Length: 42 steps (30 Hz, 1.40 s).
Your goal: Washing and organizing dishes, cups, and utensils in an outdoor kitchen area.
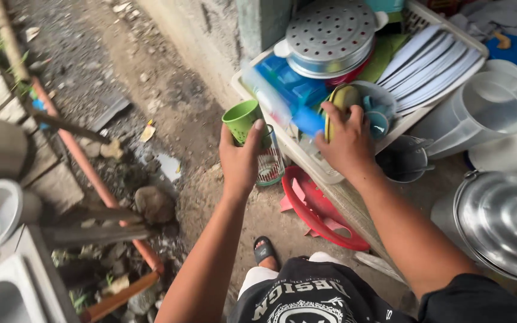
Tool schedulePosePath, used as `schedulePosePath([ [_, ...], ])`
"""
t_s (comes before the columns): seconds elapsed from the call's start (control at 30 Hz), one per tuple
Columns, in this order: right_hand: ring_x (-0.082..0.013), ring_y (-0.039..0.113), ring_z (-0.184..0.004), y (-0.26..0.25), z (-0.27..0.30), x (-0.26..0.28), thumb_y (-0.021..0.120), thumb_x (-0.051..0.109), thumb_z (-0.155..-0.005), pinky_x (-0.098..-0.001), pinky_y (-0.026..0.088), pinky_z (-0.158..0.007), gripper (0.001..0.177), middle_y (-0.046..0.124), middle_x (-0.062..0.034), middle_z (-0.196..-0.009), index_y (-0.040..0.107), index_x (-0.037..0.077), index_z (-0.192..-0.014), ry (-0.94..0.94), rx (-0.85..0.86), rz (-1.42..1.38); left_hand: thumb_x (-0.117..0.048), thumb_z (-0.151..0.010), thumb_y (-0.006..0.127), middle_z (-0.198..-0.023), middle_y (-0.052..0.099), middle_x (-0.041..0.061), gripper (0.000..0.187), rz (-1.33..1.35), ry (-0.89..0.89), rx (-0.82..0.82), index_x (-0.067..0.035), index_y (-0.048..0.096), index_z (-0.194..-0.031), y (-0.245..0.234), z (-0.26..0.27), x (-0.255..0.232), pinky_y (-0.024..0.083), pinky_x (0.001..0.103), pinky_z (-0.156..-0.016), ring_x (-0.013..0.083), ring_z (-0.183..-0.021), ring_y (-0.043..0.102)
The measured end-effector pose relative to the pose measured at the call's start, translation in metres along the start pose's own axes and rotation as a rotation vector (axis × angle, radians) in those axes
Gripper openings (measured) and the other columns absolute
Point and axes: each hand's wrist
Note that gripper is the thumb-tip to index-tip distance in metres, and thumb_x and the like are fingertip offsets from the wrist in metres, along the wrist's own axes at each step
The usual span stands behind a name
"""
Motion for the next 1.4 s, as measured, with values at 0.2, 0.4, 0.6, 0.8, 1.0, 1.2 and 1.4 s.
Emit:
schedulePosePath([
  [0.2, -0.0465, 0.063, -0.099, -0.052, -0.025, -0.008, 0.067, 0.006, -0.086, -0.0558, 0.052, -0.085, 0.056, 0.063, -0.0240, -0.112, 0.054, 0.016, -0.139, 0.102, -0.083, 0.095, -0.031, -0.093, 0.074, -0.102, 0.071, 0.007, 0.045, 0.052, -0.096, 0.074, -0.004, 0.059, -0.126, 0.027, -0.016, 0.012, 0.058, 0.028, -0.070, 0.0134, -0.084, 0.070],
  [0.4, -0.0451, 0.069, -0.098, -0.153, -0.049, -0.057, 0.054, -0.014, -0.087, -0.0518, 0.056, -0.082, 0.062, 0.068, -0.0259, -0.110, 0.050, 0.004, -0.145, 0.021, -0.323, 0.114, -0.031, -0.094, 0.074, -0.104, 0.071, 0.006, 0.044, 0.029, -0.057, 0.061, -0.003, 0.060, -0.125, 0.052, -0.021, 0.020, 0.058, 0.028, -0.075, 0.0120, -0.087, 0.069],
  [0.6, -0.0366, 0.065, -0.125, -0.089, -0.107, -0.208, 0.050, -0.016, -0.092, -0.0463, 0.052, -0.108, 0.050, 0.067, -0.0190, -0.130, 0.054, 0.004, -0.138, -0.078, -0.481, 0.214, -0.032, -0.094, 0.075, -0.105, 0.070, 0.006, 0.046, 0.022, -0.040, 0.043, -0.003, 0.060, -0.126, 0.065, -0.025, 0.025, 0.058, 0.029, -0.076, 0.0121, -0.088, 0.068],
  [0.8, -0.0441, 0.043, -0.133, -0.009, -0.117, -0.230, 0.087, 0.027, -0.074, -0.0716, 0.026, -0.111, 0.073, 0.056, -0.0239, -0.141, 0.064, 0.006, -0.139, -0.156, -0.168, 0.306, -0.032, -0.094, 0.074, -0.105, 0.070, 0.006, 0.045, -0.065, -0.050, -0.026, -0.004, 0.060, -0.126, 0.058, -0.011, 0.031, 0.059, 0.029, -0.077, 0.0123, -0.088, 0.069],
  [1.0, -0.0394, 0.062, -0.118, 0.007, -0.076, -0.103, 0.081, 0.046, -0.083, -0.0513, 0.047, -0.101, 0.065, 0.067, -0.0211, -0.123, 0.059, 0.009, -0.133, 0.271, 0.311, -0.115, -0.031, -0.093, 0.072, -0.103, 0.070, 0.008, 0.045, -0.038, -0.113, -0.110, -0.004, 0.058, -0.126, 0.057, -0.002, 0.030, 0.059, 0.032, -0.072, 0.0147, -0.086, 0.069],
  [1.2, -0.0390, 0.071, -0.094, 0.006, -0.062, -0.119, 0.057, 0.017, -0.089, -0.0483, 0.055, -0.086, 0.037, 0.073, -0.0226, -0.103, 0.068, 0.015, -0.125, 0.462, 0.299, -0.263, -0.029, -0.092, 0.075, -0.107, 0.071, 0.009, 0.047, -0.132, -0.033, -0.104, -0.003, 0.057, -0.127, 0.079, -0.001, 0.028, 0.060, 0.030, -0.079, 0.0151, -0.091, 0.071],
  [1.4, -0.0343, 0.071, -0.094, -0.046, -0.065, -0.210, 0.065, 0.006, -0.097, -0.0452, 0.055, -0.082, 0.026, 0.072, -0.0200, -0.107, 0.064, 0.004, -0.123, 0.240, -0.296, -0.253, -0.033, -0.083, 0.082, -0.110, 0.074, 0.013, 0.060, -0.334, 0.021, 0.083, -0.003, 0.056, -0.129, 0.140, -0.014, 0.037, 0.059, 0.034, -0.085, 0.0228, -0.097, 0.074],
])
Point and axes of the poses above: each hand's wrist, its own z-axis away from the middle knuckle, its own y-axis out of the palm, x = y × z
